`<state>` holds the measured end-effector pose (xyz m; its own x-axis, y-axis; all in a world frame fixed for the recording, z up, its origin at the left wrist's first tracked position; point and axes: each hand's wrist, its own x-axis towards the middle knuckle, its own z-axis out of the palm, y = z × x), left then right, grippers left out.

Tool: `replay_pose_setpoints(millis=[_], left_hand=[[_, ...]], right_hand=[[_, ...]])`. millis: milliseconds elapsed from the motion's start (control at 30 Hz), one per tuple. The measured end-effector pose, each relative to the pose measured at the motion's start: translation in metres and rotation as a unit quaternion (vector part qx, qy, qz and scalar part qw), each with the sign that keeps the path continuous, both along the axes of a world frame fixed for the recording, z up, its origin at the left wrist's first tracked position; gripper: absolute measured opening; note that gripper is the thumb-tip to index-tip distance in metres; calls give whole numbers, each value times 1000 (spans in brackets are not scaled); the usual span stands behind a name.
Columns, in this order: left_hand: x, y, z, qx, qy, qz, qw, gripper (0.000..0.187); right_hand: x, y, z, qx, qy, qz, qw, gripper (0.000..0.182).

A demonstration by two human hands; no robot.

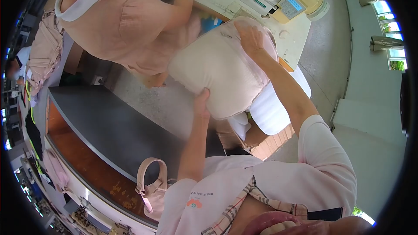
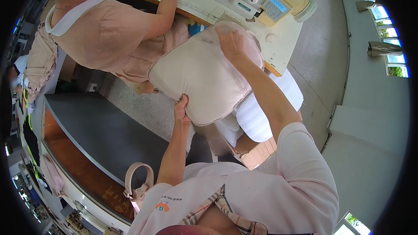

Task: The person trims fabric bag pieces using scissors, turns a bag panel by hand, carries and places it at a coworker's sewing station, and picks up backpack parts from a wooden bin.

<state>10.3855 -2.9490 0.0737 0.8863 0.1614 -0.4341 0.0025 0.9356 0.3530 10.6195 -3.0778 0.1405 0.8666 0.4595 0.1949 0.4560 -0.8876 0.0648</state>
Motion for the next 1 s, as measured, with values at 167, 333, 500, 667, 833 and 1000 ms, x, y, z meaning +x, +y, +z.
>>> replay_pose_setpoints(millis=[167, 333, 500, 667, 833, 1000], left_hand=[[0, 1, -1, -31, -64, -4, 997, 37], [0, 0, 3, -42, -59, -6, 997, 38], [0, -2, -6, -32, -28, 9, 999, 38], [-1, -3, -7, -50, -37, 1, 998, 37], [-3, -8, 0, -42, -9, 18, 999, 43], [-4, -8, 0, -58, -39, 10, 997, 40]], right_hand=[[10, 5, -4, -36, 27, -13, 999, 39], [16, 5, 0, -44, 50, -49, 997, 36], [19, -12, 4, 11, 18, -94, 995, 45], [-1, -38, 19, 46, 9, -54, 997, 48], [1, -14, 29, 0, 86, -24, 996, 43], [14, 9, 16, -54, 132, -21, 990, 48]])
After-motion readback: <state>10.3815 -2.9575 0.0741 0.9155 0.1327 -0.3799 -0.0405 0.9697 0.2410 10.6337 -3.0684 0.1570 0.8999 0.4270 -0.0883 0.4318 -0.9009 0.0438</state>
